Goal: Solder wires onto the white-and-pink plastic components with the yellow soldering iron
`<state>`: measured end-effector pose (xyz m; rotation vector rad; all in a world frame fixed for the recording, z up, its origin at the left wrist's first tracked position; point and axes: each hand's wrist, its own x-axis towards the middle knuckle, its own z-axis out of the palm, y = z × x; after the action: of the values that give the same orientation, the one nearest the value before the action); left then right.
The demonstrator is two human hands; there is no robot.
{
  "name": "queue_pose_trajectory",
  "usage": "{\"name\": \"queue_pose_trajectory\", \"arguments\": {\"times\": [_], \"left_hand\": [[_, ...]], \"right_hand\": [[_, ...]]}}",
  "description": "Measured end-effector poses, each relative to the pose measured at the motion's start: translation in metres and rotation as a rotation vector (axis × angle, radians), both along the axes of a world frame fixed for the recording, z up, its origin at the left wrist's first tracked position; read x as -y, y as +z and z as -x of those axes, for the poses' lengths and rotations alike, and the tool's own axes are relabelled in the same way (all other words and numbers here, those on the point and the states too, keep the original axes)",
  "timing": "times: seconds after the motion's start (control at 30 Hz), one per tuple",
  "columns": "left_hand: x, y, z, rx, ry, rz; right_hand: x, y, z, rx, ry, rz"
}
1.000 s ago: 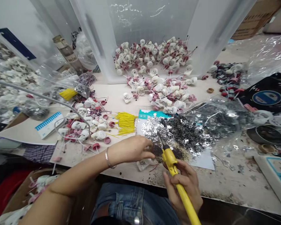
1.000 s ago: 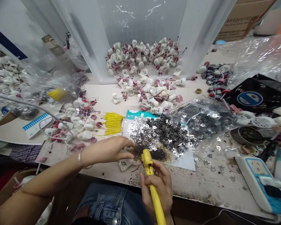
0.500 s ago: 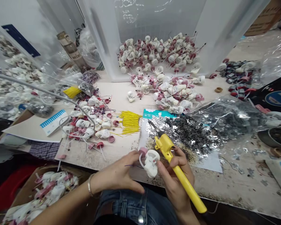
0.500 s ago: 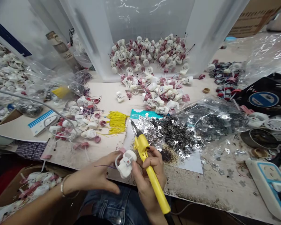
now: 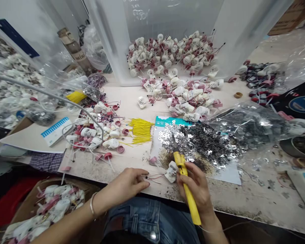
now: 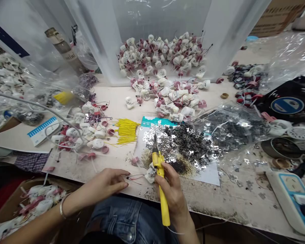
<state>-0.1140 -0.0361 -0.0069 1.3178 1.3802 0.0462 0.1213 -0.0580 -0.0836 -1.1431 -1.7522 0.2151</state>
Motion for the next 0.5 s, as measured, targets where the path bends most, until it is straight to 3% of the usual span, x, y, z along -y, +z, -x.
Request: {"name": "queue_pose_trajectory", "arguments": {"times": [0.1, 0.2, 0.27, 0.37, 0.5], "left_hand": [[0.010, 0.005, -0.008, -0.166, -0.205, -0.397], [0.019, -0.004, -0.023, -0.173, -0.433, -0.734], [0.021, -0.013, -0.031, -0.258, -0.517, -0.876], [0.020, -0.020, -0.034, -0.315, -0.474, -0.895], [0.021, -0.014, -0.023, -0.180, -0.260, -0.777]], "right_hand": [[0.007, 0.007, -0.001, -0.007, -0.060, -0.020], [0.013, 0.014, 0.001, -0.066, -0.128, -0.006], [0.016, 0.018, 0.003, -0.101, -0.161, 0.006], [0.023, 0.021, 0.004, -0.140, -0.224, 0.032], [0.033, 0.024, 0.010, -0.276, -0.245, 0.048]]}}
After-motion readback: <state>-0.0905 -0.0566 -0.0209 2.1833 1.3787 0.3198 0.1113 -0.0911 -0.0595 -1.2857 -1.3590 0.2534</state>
